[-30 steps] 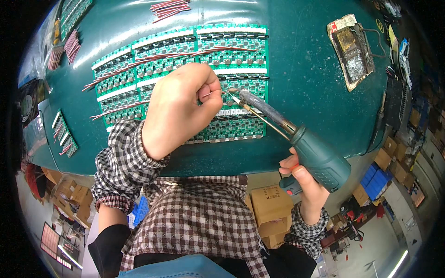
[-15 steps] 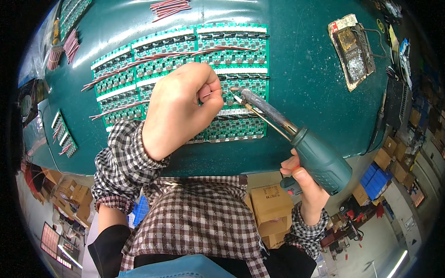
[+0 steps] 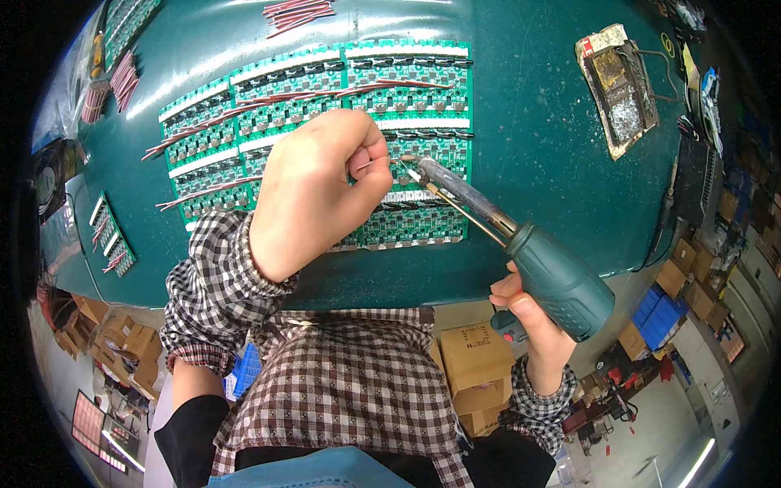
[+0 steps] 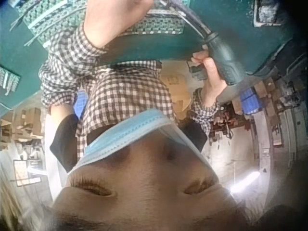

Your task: The person uses a soldering iron to attach red and white wires to green circuit boards. They repeatedly heat the connection points and apply solder to secure the wires, occasionally lifting the boards to inspect the joints before placing them back on the table.

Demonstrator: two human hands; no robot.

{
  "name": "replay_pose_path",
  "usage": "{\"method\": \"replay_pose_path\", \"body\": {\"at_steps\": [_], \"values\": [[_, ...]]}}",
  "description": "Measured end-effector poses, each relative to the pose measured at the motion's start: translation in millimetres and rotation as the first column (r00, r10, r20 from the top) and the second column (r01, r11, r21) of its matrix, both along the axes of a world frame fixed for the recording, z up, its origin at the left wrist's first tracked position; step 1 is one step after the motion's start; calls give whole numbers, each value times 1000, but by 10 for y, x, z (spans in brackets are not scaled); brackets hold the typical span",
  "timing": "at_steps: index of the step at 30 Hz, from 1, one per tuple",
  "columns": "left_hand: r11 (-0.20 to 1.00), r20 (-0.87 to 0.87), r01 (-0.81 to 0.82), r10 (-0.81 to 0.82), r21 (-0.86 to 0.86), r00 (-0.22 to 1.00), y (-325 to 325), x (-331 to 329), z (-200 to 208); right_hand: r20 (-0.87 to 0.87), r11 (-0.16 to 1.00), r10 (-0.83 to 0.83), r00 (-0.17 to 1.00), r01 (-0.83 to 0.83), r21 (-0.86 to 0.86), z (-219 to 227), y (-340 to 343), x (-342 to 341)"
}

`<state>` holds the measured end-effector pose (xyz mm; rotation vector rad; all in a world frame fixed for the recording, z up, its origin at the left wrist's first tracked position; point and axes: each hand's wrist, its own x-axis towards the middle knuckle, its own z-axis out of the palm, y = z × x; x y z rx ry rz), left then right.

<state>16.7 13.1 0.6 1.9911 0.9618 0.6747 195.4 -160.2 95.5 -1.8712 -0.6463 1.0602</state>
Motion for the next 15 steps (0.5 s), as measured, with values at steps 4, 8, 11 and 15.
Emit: {"method": "replay_pose_path", "body": {"at_steps": [4, 8, 11, 15], "values": [[1000, -4, 2, -2, 0, 1000, 3, -3, 0, 1, 1000, 8, 1000, -8, 5, -9, -7, 8], [1000, 3, 2, -2, 1, 1000, 7, -5, 3, -7, 1000, 7, 1000, -7, -3, -10, -21, 24], [1000, 4, 3, -3, -1, 1000, 3, 2, -3, -22, 1000, -10, 1000, 10, 2, -6, -20, 10], [1000, 10, 2, -2, -2, 1000, 3, 1, 2, -33, 1000, -14, 999, 13, -10, 7, -18, 8]]}}
